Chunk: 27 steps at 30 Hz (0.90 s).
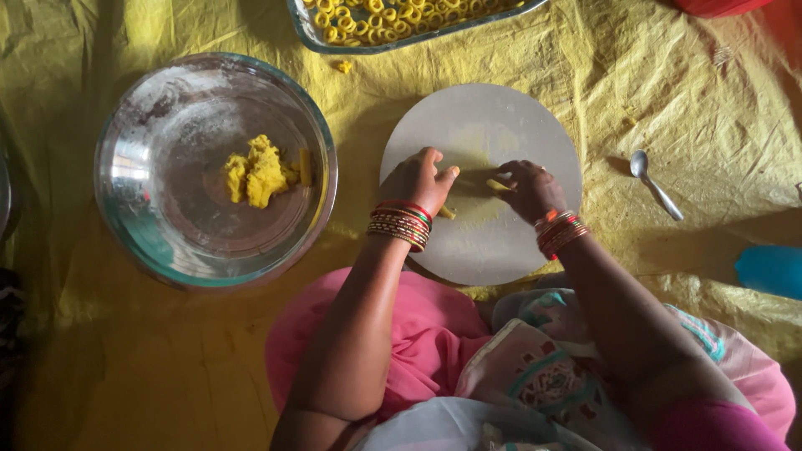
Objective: The person sits on the floor and shapes yellow dough into small rings by hand. They roll small pieces of dough into thin strips, connect the ends to form circles, and place the finished rings onto a nearby metal tray.
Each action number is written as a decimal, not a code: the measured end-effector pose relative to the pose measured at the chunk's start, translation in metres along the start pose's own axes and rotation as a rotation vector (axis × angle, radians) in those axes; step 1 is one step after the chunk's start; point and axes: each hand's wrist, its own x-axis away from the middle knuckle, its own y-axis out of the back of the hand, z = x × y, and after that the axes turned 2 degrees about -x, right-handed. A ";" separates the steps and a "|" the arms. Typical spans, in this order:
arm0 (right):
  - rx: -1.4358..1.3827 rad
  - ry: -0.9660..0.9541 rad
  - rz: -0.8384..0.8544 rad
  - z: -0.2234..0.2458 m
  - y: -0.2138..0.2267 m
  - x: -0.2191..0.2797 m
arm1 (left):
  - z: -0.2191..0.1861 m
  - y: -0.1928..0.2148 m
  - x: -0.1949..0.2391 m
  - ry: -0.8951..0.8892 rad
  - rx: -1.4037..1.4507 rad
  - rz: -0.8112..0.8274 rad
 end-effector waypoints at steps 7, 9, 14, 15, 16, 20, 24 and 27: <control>0.255 0.128 -0.189 -0.010 -0.013 0.003 | 0.002 0.000 0.001 0.018 -0.003 0.038; 0.390 0.207 -0.255 -0.015 -0.012 0.005 | 0.003 0.000 0.002 -0.021 0.005 -0.001; 0.366 0.231 -0.261 -0.006 -0.014 0.024 | -0.002 0.006 0.001 -0.006 0.020 0.018; 0.371 0.208 -0.227 -0.005 -0.015 0.029 | -0.002 0.005 0.002 -0.020 0.018 0.006; 0.388 0.135 -0.143 -0.007 -0.014 0.031 | -0.003 0.005 0.004 -0.035 0.016 -0.007; 0.179 -0.089 0.009 -0.022 -0.003 0.012 | -0.005 0.006 0.006 0.000 0.002 0.028; -0.064 -0.017 -0.053 -0.041 0.010 -0.018 | -0.004 0.004 0.005 -0.032 0.007 0.002; -0.047 -0.110 -0.156 -0.041 0.016 -0.047 | -0.003 -0.002 0.003 -0.040 -0.006 -0.002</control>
